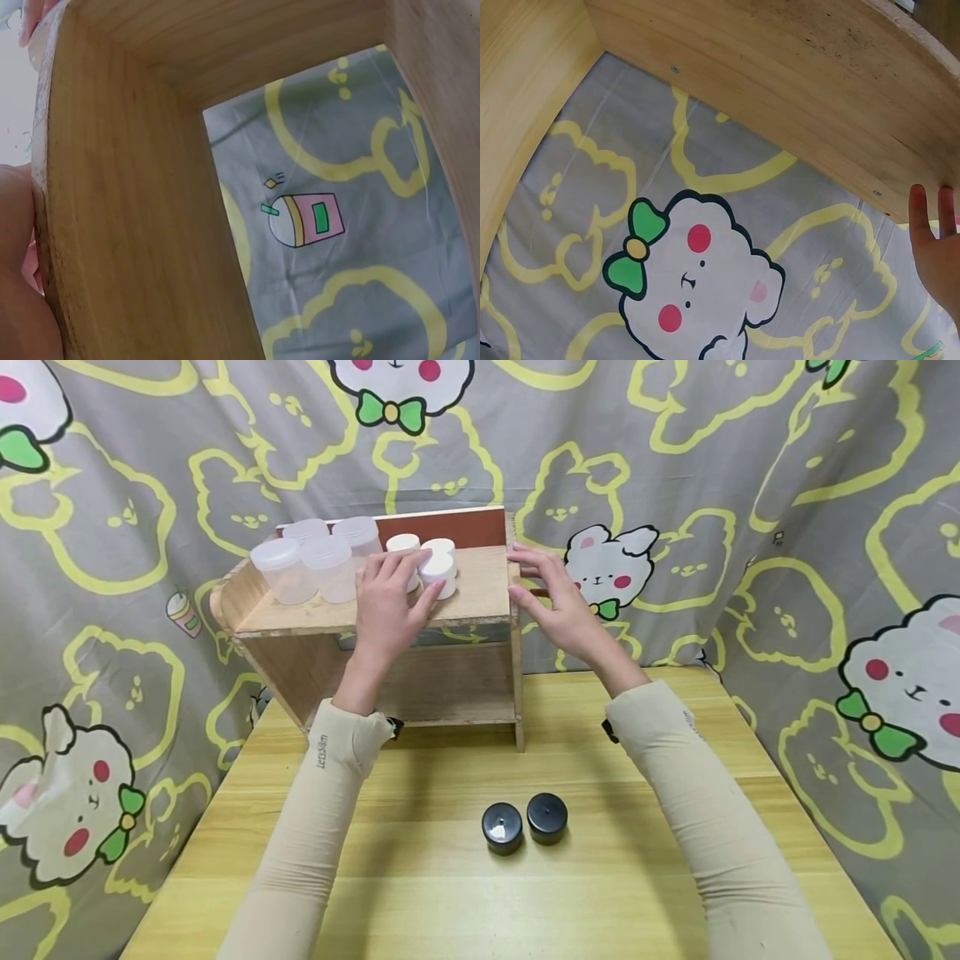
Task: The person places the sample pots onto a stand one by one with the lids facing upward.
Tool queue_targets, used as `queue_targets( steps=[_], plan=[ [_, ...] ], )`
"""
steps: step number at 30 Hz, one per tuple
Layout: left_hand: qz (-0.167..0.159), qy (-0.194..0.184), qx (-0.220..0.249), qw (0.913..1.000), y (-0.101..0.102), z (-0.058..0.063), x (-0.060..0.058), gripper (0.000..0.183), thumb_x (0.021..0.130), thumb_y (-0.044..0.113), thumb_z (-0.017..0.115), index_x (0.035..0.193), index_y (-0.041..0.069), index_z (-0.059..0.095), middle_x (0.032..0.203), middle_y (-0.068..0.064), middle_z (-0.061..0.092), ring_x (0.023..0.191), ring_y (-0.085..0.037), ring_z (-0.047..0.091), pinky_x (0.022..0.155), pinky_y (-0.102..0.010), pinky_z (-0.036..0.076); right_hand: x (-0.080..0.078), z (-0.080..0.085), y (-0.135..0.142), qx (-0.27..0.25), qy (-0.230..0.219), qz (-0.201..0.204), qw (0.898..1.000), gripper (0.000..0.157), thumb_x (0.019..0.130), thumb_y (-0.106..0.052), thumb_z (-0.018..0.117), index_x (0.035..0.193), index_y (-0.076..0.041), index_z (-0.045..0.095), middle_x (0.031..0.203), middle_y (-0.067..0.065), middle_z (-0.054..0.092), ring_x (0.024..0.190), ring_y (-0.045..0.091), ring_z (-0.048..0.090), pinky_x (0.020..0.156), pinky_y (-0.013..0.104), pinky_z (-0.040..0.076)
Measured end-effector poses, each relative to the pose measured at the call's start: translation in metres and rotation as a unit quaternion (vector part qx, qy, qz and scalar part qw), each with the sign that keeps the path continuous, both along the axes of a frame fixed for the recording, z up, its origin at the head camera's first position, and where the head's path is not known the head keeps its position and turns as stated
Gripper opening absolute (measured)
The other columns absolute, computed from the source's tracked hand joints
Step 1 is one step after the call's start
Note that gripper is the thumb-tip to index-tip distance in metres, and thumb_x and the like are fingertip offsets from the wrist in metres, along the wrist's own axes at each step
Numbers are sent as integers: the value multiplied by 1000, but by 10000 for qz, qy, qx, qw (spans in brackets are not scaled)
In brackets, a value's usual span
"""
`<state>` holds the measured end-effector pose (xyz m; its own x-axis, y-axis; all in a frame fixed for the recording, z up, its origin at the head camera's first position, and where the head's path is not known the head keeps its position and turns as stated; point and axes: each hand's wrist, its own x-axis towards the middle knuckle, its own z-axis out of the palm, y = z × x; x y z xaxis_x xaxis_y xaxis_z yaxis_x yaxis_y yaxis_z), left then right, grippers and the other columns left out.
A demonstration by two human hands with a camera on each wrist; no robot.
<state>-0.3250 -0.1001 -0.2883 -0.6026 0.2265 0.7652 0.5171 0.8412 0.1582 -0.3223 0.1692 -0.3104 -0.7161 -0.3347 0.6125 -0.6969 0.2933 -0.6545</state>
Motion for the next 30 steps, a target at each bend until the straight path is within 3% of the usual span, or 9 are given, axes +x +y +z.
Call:
queue_targets(
  steps=[30],
  plan=[
    [-65,51,23,10000,-1,-2,0,44,102,40,64,137,12,66,136,-8,66,124,-28,52,105,-48,37,2,1,0,-5,-55,1,10000,49,106,-13,56,153,-20,43,167,-5,30,141,35,46,112,62,41]
  ],
)
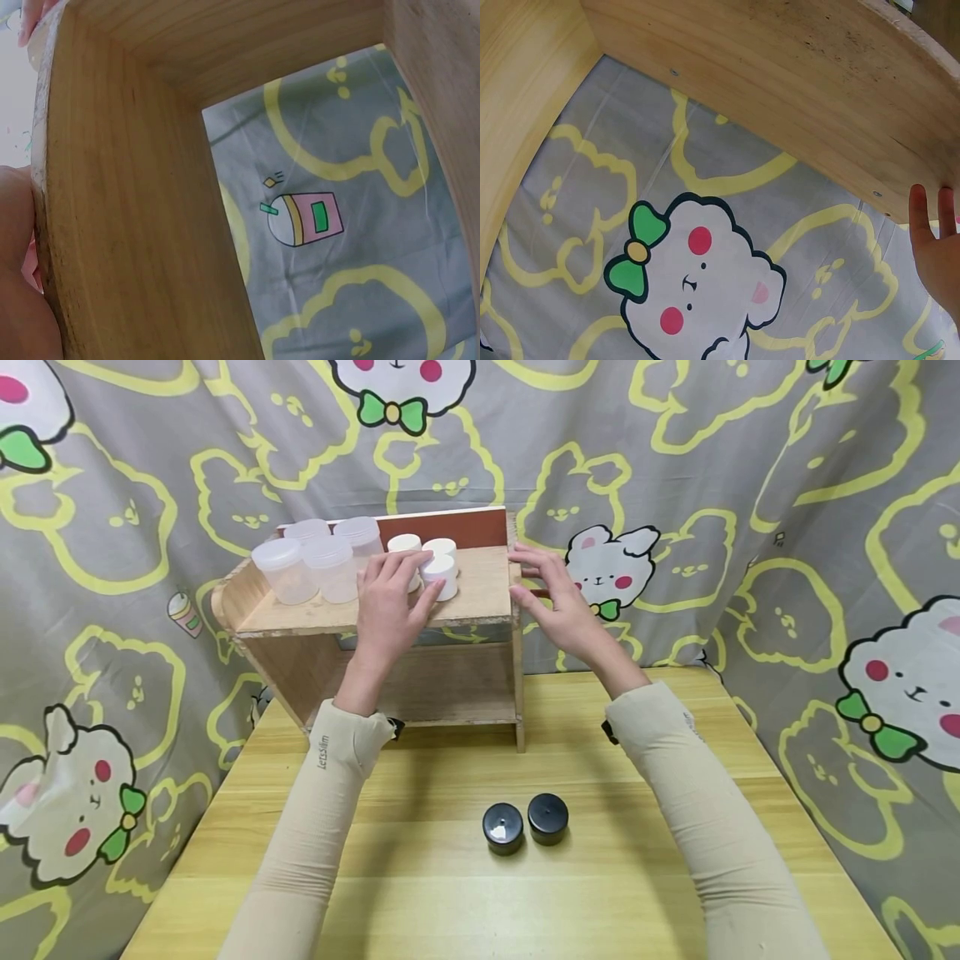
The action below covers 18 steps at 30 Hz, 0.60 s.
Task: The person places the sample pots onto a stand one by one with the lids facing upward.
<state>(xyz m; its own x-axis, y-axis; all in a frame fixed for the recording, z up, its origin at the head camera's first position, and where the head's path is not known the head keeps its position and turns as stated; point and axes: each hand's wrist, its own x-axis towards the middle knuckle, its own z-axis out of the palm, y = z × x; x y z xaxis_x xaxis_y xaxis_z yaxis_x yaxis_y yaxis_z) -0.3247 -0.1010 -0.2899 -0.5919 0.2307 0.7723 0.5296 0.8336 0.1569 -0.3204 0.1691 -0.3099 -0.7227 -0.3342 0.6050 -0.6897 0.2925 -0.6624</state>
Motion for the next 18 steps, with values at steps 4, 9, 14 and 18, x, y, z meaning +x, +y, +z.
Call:
queue_targets(
  steps=[4,9,14,18],
  plan=[
    [-16,18,6,10000,0,-1,-1,44,102,40,64,137,12,66,136,-8,66,124,-29,52,104,-48,37,1,0,0,-26,0,26,10000,49,106,-12,57,153,-19,43,167,-4,30,141,36,46,111,62,41],
    [-18,25,9,10000,0,-1,-1,44,102,40,63,137,12,66,136,-8,66,125,-29,52,104,-48,37,0,-1,-1,-45,-7,28,10000,51,106,-10,56,154,-17,41,168,-1,29,141,38,45,111,64,41],
    [-30,13,33,10000,0,-1,-1,45,102,41,64,137,13,66,136,-8,66,125,-28,52,104,-48,37,-1,-2,0,-29,21,6,10000,51,106,-10,56,154,-17,41,168,-2,29,141,38,45,111,64,41],
    [-65,-12,94,9999,-1,-1,-1,44,102,41,64,136,13,67,137,-8,65,125,-29,51,105,-47,36,-1,-1,0,-43,27,14,10000,50,106,-10,57,153,-17,42,168,-2,29,141,36,45,111,63,41]
  ],
)
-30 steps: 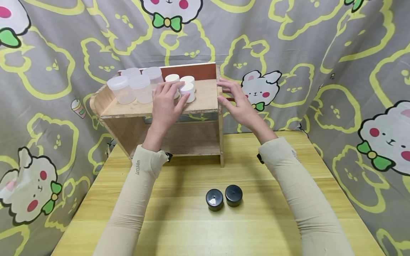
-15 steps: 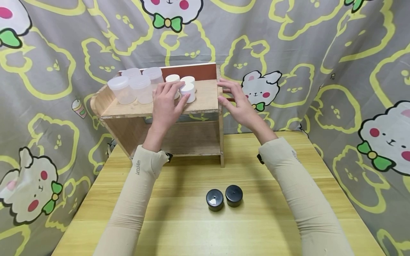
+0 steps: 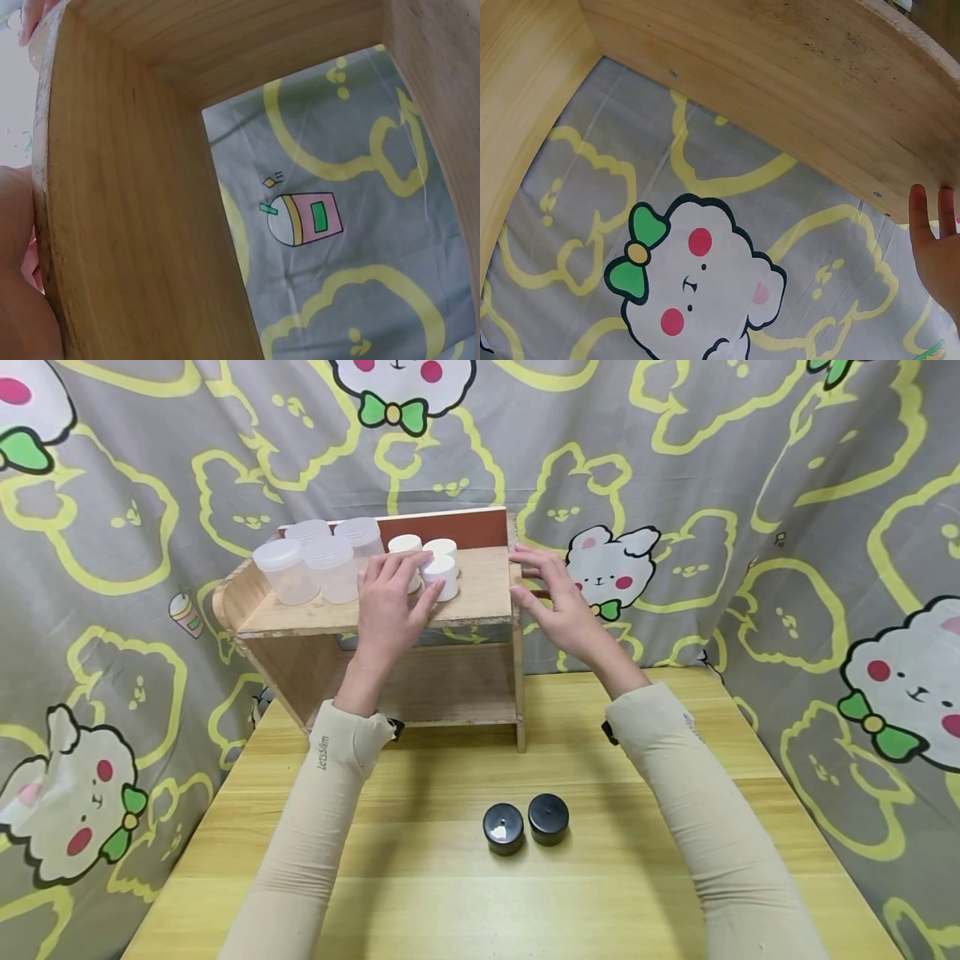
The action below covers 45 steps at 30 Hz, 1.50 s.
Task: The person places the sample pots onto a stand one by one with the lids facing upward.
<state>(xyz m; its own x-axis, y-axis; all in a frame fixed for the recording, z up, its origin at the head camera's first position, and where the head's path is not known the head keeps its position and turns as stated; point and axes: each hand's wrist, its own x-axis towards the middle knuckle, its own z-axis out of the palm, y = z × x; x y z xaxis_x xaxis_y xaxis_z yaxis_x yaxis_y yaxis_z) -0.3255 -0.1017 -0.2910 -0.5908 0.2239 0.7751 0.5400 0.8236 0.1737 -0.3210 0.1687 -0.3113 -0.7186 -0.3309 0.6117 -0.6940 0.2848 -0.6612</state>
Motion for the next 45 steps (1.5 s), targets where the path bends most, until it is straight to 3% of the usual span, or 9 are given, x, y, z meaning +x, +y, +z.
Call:
queue_targets(
  steps=[13,18,23,29,37,41,45],
  plan=[
    [-368,-59,361,9987,-2,0,9,44,102,36,66,139,12,65,139,-9,64,127,-29,50,111,-49,33,0,-1,0,-37,-35,26,10000,51,106,-10,56,154,-17,41,168,-1,28,141,38,44,110,65,40],
    [-594,-89,363,9975,-2,-2,24,45,101,36,67,139,13,64,140,-8,63,127,-29,50,107,-49,36,1,0,-1,-61,-20,55,10000,50,106,-10,56,154,-17,42,167,0,28,142,38,44,110,65,41],
    [-1096,-12,331,9934,-1,-12,43,47,100,34,69,141,12,63,140,-8,63,125,-28,52,105,-46,39,1,1,-1,-82,6,37,10000,50,106,-10,56,153,-17,43,167,-1,29,141,38,45,109,64,42],
    [-1669,-193,208,9856,-3,-39,64,50,97,31,73,142,11,61,140,-7,63,125,-26,54,108,-45,41,-1,0,-1,-109,-12,43,9999,50,106,-8,56,153,-16,42,168,0,28,141,38,45,110,64,41],
    [-2200,-1150,-362,9680,-2,-97,90,58,96,33,72,147,11,55,145,-9,60,130,-26,55,115,-46,42,-2,0,-3,-86,46,80,9999,50,105,-8,57,153,-17,43,167,0,30,139,38,47,109,64,43],
    [-2414,-1906,-689,9490,-1,-127,102,62,97,37,71,151,14,52,148,-6,58,136,-24,53,120,-47,38,-1,0,-4,-90,39,65,9999,50,105,-8,57,153,-16,43,168,0,31,139,38,48,109,64,42],
    [-2542,-2733,-902,9233,0,-150,111,66,97,42,71,154,16,49,151,-4,55,140,-23,50,121,-49,37,0,0,-1,-86,4,16,10000,50,105,-8,57,153,-17,43,168,-1,31,139,38,48,110,63,42]
  ],
)
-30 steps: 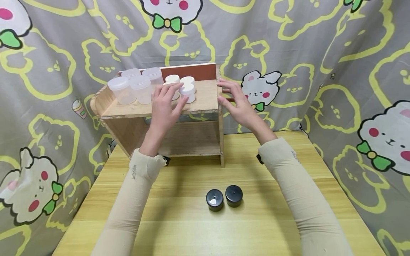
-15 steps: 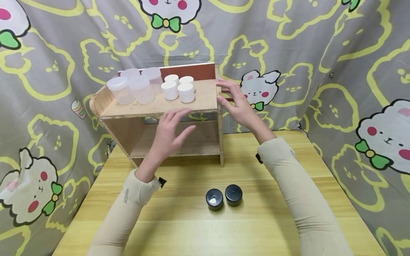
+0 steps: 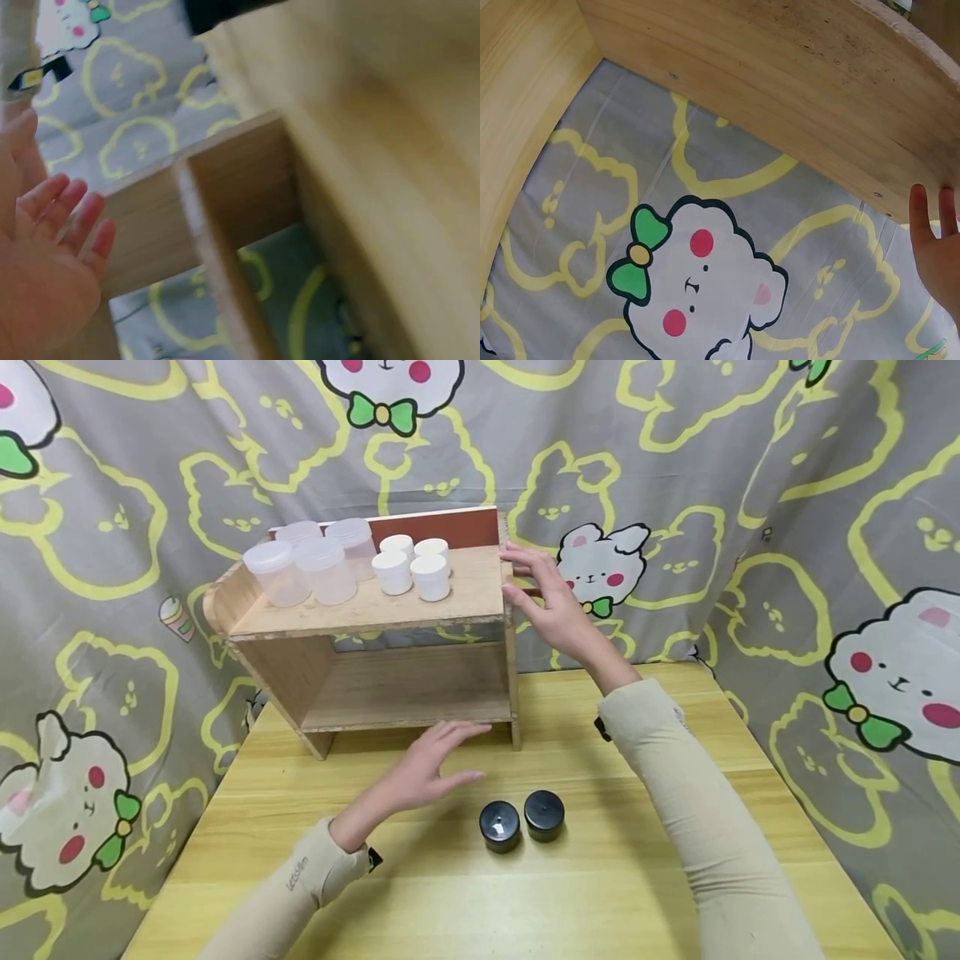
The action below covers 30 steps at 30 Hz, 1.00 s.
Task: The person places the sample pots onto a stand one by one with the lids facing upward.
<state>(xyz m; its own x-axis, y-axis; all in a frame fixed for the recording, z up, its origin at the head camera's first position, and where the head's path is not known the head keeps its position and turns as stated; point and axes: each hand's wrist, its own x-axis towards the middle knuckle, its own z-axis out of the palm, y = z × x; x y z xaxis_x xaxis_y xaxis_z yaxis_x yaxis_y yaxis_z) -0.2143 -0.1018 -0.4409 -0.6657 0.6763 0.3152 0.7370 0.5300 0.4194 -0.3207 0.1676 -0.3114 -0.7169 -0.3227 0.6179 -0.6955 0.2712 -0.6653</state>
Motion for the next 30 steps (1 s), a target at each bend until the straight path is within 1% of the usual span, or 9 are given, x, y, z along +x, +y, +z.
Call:
queue_targets(
  steps=[3,7,10,14,19,24,26,30],
  plan=[
    [-138,-459,-273,9985,2,-15,5,72,96,48,72,156,19,45,154,-1,52,142,-21,48,118,-47,41,0,1,1,18,-4,-25,10000,50,106,-8,56,153,-18,43,168,-1,30,140,38,48,110,62,42],
    [-396,-821,-752,9930,6,-32,12,82,92,54,73,159,22,39,159,2,46,146,-19,44,119,-44,41,5,4,-1,-15,-19,-48,10000,48,106,-5,54,152,-11,42,169,6,29,140,42,46,112,64,40],
    [-544,-922,-1013,9891,9,-41,16,89,88,57,76,161,24,36,161,2,44,148,-19,43,120,-43,39,16,12,-5,-10,-73,-12,10000,46,106,-4,52,151,-5,40,168,12,28,141,44,44,112,65,39],
    [-648,-1062,-1115,9859,13,-49,19,94,85,56,80,161,25,35,160,2,45,146,-18,45,120,-40,39,29,20,-8,13,-150,25,9999,46,107,-5,51,151,-3,40,168,14,27,141,46,44,113,65,38],
    [-827,-1157,-1283,9815,16,-57,22,89,87,51,81,159,21,39,156,0,51,143,-17,49,119,-36,41,31,20,-9,3,-166,11,9999,46,107,-7,52,151,-4,40,168,13,27,141,47,43,112,67,38],
    [-913,-1095,-1437,9793,17,-63,23,78,91,49,77,156,19,44,153,-1,55,140,-15,53,117,-32,43,27,17,-8,2,-139,-7,9999,45,107,-6,52,150,-4,40,168,13,27,141,44,44,112,65,39],
    [-938,-1096,-1480,9784,18,-65,23,76,92,50,76,155,19,45,152,-1,55,139,-15,53,117,-32,43,20,13,-6,-8,-117,-19,9999,45,107,-5,52,151,-5,41,168,12,27,141,44,44,112,64,39],
    [-993,-1024,-1477,9787,18,-68,21,75,92,52,74,154,18,46,151,-1,57,137,-14,55,116,-32,44,5,3,-2,7,-51,-45,10000,47,106,-6,53,152,-11,41,169,5,28,141,41,45,111,63,40]
  ],
)
